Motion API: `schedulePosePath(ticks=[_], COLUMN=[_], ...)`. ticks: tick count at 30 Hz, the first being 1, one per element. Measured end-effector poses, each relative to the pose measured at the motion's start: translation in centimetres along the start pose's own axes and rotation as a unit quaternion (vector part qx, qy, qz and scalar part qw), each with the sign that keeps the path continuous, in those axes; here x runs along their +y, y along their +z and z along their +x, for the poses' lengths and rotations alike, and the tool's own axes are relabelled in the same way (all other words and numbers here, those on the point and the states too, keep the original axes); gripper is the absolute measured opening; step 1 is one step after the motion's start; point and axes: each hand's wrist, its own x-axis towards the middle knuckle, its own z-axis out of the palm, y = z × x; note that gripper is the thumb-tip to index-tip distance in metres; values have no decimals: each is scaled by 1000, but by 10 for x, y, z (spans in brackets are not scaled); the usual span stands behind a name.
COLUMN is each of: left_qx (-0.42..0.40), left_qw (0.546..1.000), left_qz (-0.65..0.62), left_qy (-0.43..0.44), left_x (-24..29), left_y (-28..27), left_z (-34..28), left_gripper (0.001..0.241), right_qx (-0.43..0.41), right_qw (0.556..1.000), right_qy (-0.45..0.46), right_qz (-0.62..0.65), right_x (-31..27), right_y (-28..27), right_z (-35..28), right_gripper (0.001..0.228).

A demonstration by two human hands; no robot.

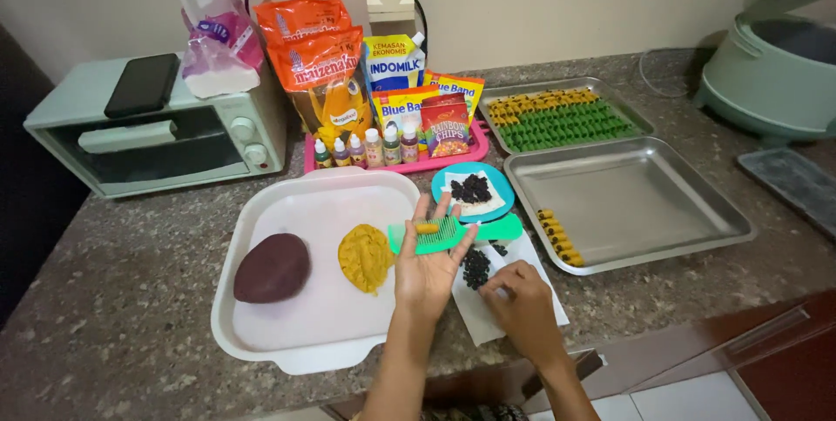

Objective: Shaping and arranging small pieces of colored dough on a tray to make pastries

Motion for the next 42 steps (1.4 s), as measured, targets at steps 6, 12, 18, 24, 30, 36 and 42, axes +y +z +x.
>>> schedulePosePath(ticks=[6, 12, 18, 24, 30, 36, 42], left_qx=[31, -73, -21, -90, -179, -191, -115], left_qw=[999, 996, 999, 992, 974, 971, 980], left_qz=[-27, -51, -30, -52, -104, -111, -118], left_qy=[-26, -26, -38, -66, -93, -92, -110], left_x=[4, 0, 2, -5, -5, -4, -4], left_y=[13, -11, -4, -19, -29, -24, -20], left_z=[-8, 0, -7, -1, 2, -2, -3], left_gripper=[68, 62, 63, 58, 57, 54, 58], right_qx=[-19, -31, 29, 46, 2, 10, 10], right_qw=[997, 992, 992, 993, 989, 990, 991], right_qy=[72, 123, 69, -82, -127, -137, -123], right_qz=[-26, 2, 104, 68, 78, 35, 55], right_x=[14, -4, -57, -85, -86, -84, -86], right_y=[9, 0, -20, -1, 12, 16, 13], right_z=[-7, -4, 22, 73, 82, 83, 86], right_gripper=[5, 3, 2, 3, 8, 8, 9])
